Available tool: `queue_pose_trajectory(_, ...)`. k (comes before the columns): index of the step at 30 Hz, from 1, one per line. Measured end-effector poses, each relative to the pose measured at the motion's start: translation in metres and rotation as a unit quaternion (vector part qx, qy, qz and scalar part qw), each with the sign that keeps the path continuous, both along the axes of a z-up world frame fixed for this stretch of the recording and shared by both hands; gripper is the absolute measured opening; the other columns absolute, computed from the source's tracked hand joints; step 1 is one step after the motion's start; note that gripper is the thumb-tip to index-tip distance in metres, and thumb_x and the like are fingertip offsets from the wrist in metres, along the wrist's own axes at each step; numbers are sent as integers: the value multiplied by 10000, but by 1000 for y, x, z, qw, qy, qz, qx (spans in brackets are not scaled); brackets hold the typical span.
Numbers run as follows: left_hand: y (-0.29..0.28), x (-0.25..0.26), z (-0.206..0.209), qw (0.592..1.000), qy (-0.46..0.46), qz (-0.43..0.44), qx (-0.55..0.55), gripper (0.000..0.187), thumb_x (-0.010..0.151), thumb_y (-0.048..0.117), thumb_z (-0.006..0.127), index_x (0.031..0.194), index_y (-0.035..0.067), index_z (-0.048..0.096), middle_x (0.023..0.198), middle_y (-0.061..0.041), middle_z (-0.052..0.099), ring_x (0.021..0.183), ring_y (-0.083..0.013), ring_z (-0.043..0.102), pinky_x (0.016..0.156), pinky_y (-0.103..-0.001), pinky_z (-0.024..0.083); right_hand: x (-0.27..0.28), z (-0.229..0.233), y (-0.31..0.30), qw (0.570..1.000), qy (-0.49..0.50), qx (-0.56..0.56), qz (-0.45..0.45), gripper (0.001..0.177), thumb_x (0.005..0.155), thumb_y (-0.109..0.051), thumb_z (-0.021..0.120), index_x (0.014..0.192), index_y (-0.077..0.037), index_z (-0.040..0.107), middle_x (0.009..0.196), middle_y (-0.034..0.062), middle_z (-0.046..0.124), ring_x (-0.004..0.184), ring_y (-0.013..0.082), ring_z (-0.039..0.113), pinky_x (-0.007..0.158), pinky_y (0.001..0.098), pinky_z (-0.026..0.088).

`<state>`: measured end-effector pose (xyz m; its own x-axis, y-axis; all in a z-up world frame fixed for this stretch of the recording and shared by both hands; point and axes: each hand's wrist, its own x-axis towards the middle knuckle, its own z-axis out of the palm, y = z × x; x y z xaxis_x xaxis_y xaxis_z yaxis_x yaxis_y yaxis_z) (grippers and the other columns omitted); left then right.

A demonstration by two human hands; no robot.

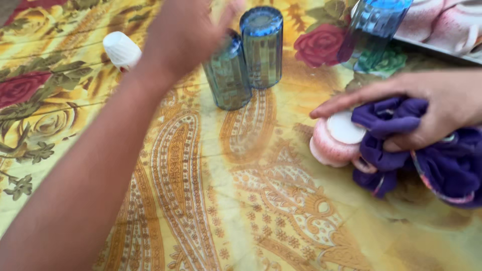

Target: The person wipes a pink speckled ceramic mug and a blue glass tumbler with a purple cloth on a patterned tablecloth. The person rotates each item to wipe all sides and then places them back on the table.

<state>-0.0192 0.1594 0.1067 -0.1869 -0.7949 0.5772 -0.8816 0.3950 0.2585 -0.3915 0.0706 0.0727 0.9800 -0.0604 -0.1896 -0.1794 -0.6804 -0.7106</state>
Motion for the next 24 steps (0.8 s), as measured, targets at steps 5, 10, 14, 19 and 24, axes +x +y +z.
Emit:
queue_pose_trajectory(5, 52, -97, -17, 980, 2, -176, -94, 235, 1106, 252, 610, 1193, 34, 620, 1173, -139, 657, 1118, -282, 656, 1015, -386, 522, -34, -24, -32, 989, -122, 75, -27, 832, 698, -34, 700, 1512, -70, 532, 1514, 156, 574, 1460, 272, 500, 1188, 420, 313)
queue_pose_trajectory(10, 49, -155, -51, 964, 81, -246, 69, 694, 932, 486, 735, 1407, 16, 548, 1328, -208, 590, 1253, -341, 572, 1055, -421, 461, -61, -34, -63, 924, -37, 83, -372, 499, 830, -101, 727, 1327, -73, 686, 1217, 152, 789, 1146, 250, 701, 1009, 400, 503)
queue_pose_trajectory(14, 36, -159, -73, 917, 133, -336, 170, 657, 933, 523, 752, 1388, 77, 590, 1364, -129, 650, 1300, -259, 634, 1143, -382, 509, -37, -26, -21, 897, 52, -89, -429, 414, 829, -198, 760, 1237, -127, 775, 1042, 85, 777, 902, 208, 759, 833, 365, 580)
queue_pose_trajectory(19, 35, -139, -79, 903, 193, -329, 198, 625, 882, 501, 763, 1336, 91, 634, 1275, -99, 684, 1222, -241, 700, 1053, -354, 562, -9, -12, 21, 881, 62, -231, -408, 446, 854, -279, 760, 1283, -160, 758, 987, 114, 767, 821, 250, 735, 748, 372, 615)
queue_pose_trajectory(24, 29, -138, -85, 956, 213, -177, 93, 596, 874, 518, 786, 1258, 86, 642, 1198, -89, 686, 1129, -238, 705, 991, -359, 562, 4, -15, 35, 850, 36, -388, -356, 500, 818, -384, 748, 1268, -167, 718, 1102, 119, 751, 1032, 321, 723, 886, 427, 570)
